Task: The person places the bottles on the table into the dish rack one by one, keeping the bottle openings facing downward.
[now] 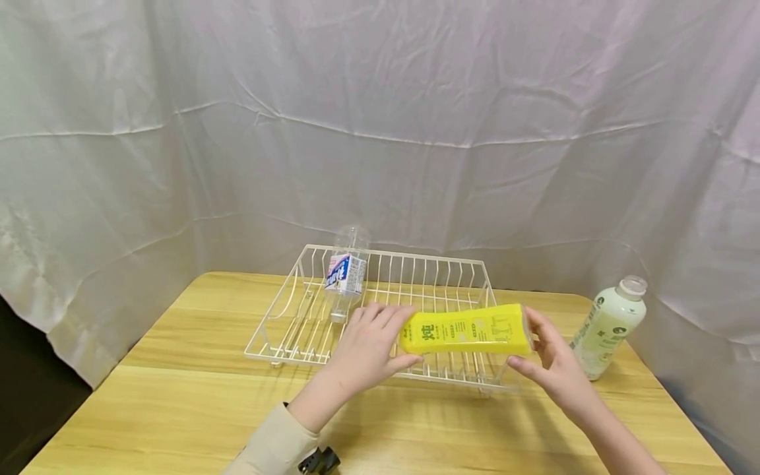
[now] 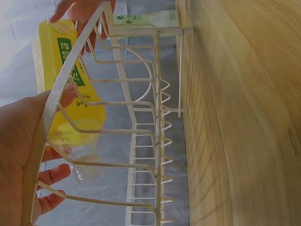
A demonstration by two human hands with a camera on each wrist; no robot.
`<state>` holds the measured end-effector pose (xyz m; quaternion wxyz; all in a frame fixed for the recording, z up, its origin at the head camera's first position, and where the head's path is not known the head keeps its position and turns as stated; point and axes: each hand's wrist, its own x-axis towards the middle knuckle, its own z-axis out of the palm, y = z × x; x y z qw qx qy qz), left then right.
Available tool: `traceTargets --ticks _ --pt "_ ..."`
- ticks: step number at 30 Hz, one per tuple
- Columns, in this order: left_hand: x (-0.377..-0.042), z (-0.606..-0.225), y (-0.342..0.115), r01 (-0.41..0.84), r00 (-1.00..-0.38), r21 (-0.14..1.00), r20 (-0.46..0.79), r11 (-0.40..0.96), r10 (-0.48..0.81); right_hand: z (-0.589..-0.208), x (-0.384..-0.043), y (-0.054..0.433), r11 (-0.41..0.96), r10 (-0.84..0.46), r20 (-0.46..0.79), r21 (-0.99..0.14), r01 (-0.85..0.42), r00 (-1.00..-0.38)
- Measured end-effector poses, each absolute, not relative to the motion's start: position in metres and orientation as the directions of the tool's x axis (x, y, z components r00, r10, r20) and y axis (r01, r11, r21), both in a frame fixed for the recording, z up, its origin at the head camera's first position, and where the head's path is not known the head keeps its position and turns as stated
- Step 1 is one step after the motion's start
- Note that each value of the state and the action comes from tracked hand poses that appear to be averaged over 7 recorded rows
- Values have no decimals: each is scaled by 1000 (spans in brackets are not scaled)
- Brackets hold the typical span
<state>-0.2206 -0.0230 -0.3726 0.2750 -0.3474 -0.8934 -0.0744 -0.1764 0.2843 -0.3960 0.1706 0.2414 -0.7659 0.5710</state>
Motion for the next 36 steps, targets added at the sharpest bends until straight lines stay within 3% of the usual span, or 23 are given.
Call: traceTargets --ticks 9,15,22,30,36 --pt "-221 -372 -23 674 -611 -52 521 737 596 -396 -174 285 152 -150 550 -808 -569 -821" --pt "-221 -372 -23 695 -608 -45 496 718 620 -400 -174 288 12 -212 615 -775 -631 -759" --pt "-221 -373 -23 692 -602 -62 500 719 623 -400 -175 289 -23 -243 636 -759 -651 -732" --pt "-223 -368 -30 659 -625 -88 488 747 609 -393 -172 292 -77 -178 697 -714 -696 -695" --pt "-229 -362 -48 628 -664 -71 471 775 581 -383 -167 301 -40 -106 721 -691 -722 -684"
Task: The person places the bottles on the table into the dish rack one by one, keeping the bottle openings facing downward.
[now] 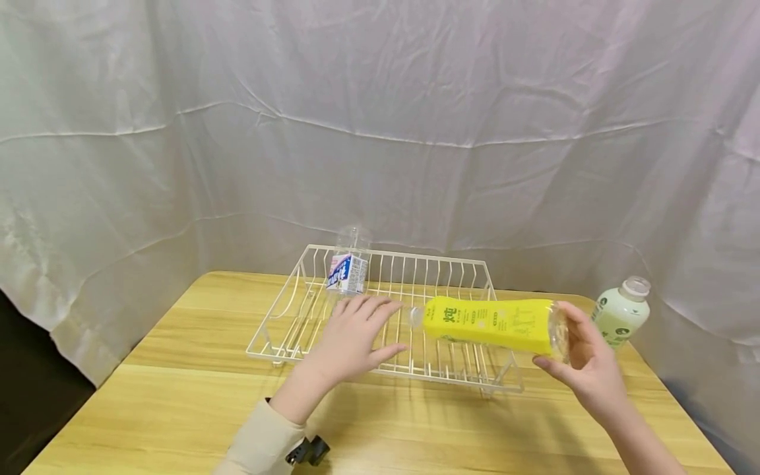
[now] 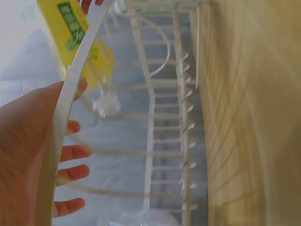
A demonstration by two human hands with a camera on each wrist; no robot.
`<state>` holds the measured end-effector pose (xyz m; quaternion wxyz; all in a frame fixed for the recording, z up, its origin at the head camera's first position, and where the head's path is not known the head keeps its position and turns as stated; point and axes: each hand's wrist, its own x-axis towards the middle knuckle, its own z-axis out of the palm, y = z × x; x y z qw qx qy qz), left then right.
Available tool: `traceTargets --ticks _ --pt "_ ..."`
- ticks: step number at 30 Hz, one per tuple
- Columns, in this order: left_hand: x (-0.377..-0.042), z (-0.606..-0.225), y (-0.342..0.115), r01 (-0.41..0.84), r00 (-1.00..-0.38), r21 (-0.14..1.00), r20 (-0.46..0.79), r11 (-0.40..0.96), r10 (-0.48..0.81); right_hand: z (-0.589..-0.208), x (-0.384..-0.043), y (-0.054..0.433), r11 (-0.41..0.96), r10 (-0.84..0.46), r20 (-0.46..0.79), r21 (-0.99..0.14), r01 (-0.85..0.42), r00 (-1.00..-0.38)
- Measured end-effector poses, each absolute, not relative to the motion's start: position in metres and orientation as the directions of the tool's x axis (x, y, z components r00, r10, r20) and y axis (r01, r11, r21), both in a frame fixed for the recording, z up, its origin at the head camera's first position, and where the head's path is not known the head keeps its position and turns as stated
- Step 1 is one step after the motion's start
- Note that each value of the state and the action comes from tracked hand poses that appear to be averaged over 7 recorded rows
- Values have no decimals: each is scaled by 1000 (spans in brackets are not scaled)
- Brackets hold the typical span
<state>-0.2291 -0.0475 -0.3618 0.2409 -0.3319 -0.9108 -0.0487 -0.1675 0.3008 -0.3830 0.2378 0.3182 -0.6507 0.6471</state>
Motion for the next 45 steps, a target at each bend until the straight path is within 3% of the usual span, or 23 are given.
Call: traceTargets --ticks 5,17,24,29,37,41,45 --pt "-236 -355 -67 571 -725 -39 444 820 527 -376 -167 308 -54 -78 737 -676 -735 -672" --pt "-258 -345 -128 369 -868 98 391 924 305 -373 -165 313 -65 13 702 -710 -701 -713" --pt "-265 -349 -149 228 -952 175 248 958 181 -373 -166 315 -59 6 688 -724 -687 -726" --pt "-265 -353 -151 183 -973 178 171 967 153 -372 -165 311 -26 26 669 -742 -670 -742" --pt "-263 -356 -148 154 -983 157 127 975 135 -356 -166 299 107 28 662 -747 -656 -749" --pt "-263 -357 -148 153 -984 161 116 975 136 -343 -171 283 323 78 654 -731 -601 -753" --pt "-264 -358 -150 149 -984 164 117 975 131 -329 -177 260 491 143 681 -679 -546 -718"
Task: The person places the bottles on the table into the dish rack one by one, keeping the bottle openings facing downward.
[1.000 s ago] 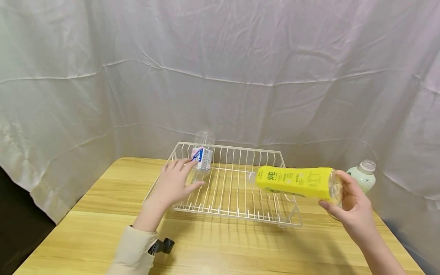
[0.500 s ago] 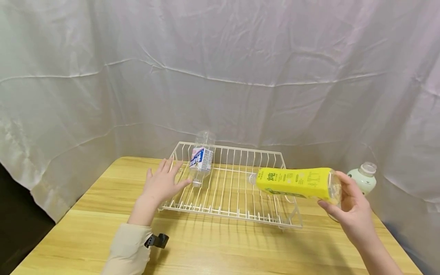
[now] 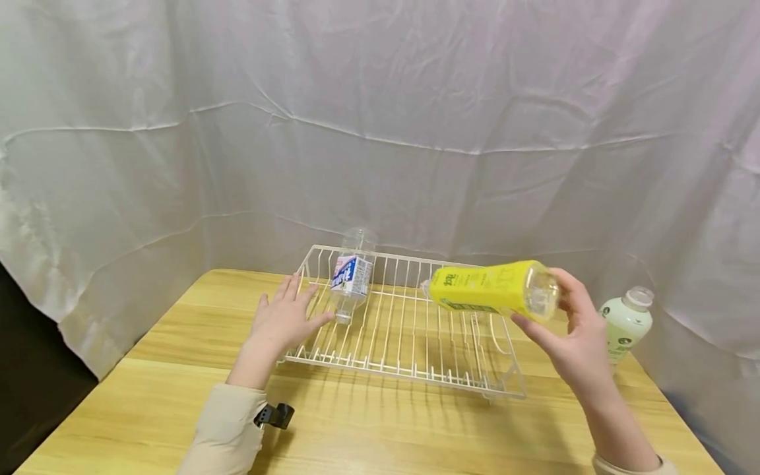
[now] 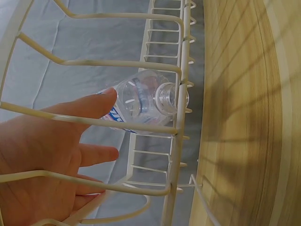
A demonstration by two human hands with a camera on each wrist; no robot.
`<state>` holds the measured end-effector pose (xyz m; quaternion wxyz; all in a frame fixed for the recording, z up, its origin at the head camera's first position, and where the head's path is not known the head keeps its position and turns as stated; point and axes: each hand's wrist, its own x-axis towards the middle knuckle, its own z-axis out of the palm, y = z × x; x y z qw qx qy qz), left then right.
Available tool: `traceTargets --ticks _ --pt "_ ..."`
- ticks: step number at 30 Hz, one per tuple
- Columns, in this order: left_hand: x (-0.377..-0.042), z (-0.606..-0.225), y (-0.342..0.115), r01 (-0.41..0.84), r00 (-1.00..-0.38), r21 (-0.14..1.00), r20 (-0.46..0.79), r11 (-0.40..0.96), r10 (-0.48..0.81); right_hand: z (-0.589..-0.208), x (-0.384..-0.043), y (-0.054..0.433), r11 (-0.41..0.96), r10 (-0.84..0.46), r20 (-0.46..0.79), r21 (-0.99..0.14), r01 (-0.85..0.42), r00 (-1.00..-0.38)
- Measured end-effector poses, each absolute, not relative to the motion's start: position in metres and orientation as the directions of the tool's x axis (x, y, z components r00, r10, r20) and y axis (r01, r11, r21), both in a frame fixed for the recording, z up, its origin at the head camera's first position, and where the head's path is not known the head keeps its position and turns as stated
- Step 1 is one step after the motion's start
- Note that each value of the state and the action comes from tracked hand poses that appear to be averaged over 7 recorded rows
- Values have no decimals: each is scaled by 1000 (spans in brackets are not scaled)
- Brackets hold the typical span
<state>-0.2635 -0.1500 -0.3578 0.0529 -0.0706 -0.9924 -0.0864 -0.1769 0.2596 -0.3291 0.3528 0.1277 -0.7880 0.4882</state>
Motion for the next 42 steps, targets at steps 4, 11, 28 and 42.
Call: traceTargets --ticks 4,11,28,42 --pt "-265 -358 -149 148 -985 167 118 975 129 -317 -186 239 549 180 722 -638 -540 -669" --pt "-265 -357 -150 141 -986 178 116 974 122 -300 -211 210 612 226 773 -586 -531 -592" --pt "-262 -356 -151 134 -987 178 111 975 116 -292 -248 154 697 230 567 -663 -273 -791" --pt "-260 -355 -150 139 -986 182 116 973 119 -293 -249 150 737 197 417 -659 -146 -887"
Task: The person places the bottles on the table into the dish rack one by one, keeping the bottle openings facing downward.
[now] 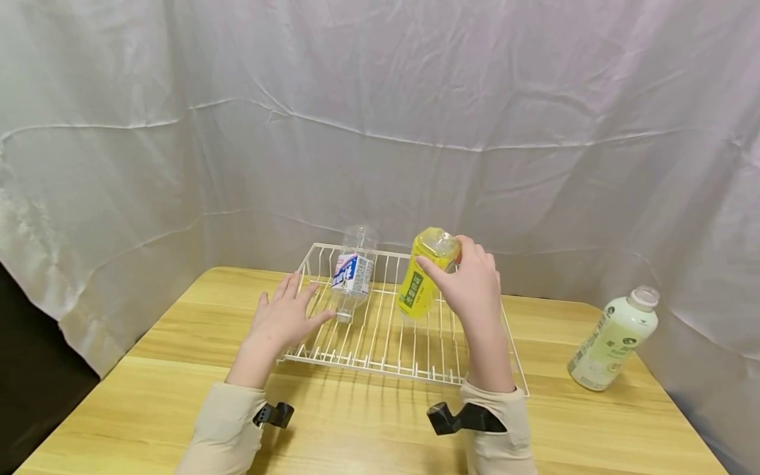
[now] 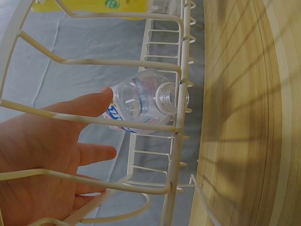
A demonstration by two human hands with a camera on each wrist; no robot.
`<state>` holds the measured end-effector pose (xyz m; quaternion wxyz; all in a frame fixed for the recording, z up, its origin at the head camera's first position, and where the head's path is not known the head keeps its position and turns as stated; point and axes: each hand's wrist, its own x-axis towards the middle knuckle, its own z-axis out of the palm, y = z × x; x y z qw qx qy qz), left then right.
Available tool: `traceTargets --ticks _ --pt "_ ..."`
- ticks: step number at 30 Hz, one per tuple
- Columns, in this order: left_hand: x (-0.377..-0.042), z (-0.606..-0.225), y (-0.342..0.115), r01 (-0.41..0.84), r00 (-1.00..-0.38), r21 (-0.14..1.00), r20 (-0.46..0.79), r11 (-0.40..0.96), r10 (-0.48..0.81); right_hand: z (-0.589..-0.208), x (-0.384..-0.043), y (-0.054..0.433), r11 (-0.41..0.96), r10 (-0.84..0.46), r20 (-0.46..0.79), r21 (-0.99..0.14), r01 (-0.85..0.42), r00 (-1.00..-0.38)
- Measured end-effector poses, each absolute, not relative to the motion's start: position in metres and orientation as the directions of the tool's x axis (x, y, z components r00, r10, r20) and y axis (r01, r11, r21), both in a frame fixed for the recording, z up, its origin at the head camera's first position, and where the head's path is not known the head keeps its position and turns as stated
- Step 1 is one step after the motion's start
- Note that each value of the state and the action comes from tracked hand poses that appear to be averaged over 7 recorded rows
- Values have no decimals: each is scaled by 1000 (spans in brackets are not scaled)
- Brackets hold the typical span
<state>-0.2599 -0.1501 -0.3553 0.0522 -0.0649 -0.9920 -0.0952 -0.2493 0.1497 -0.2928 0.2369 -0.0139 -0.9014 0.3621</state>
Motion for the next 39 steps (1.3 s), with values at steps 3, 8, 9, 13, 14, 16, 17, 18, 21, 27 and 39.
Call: traceTargets --ticks 3,8,9,13,14,16,17,18,21,27,39 --pt "-260 -355 -152 137 -986 180 121 974 116 -293 -250 149 739 184 401 -659 -143 -897" --pt "-261 -355 -154 133 -986 176 122 975 112 -291 -249 149 743 192 396 -656 -130 -898" --pt "-261 -355 -154 133 -986 176 122 975 112 -290 -248 149 743 194 394 -657 -127 -898" --pt "-261 -354 -156 133 -986 176 126 975 112 -288 -245 151 746 196 390 -655 -121 -900" --pt "-261 -354 -156 133 -986 176 127 975 112 -287 -244 151 745 195 388 -656 -121 -901" --pt "-261 -354 -157 133 -985 177 130 975 111 -287 -243 151 746 188 381 -655 -121 -905" --pt "-261 -354 -158 132 -985 175 131 976 110 -287 -243 151 746 182 379 -654 -123 -907" --pt "-261 -354 -158 132 -985 175 133 976 110 -287 -244 151 750 175 378 -650 -126 -909" --pt "-261 -354 -160 131 -985 172 135 976 108 -290 -248 149 754 153 367 -644 -132 -917" --pt "-259 -354 -161 127 -985 167 136 978 105 -296 -255 141 770 137 417 -616 -169 -899" --pt "-259 -358 -148 139 -984 191 139 972 114 -274 -256 153 971 -18 441 -205 -120 -897"
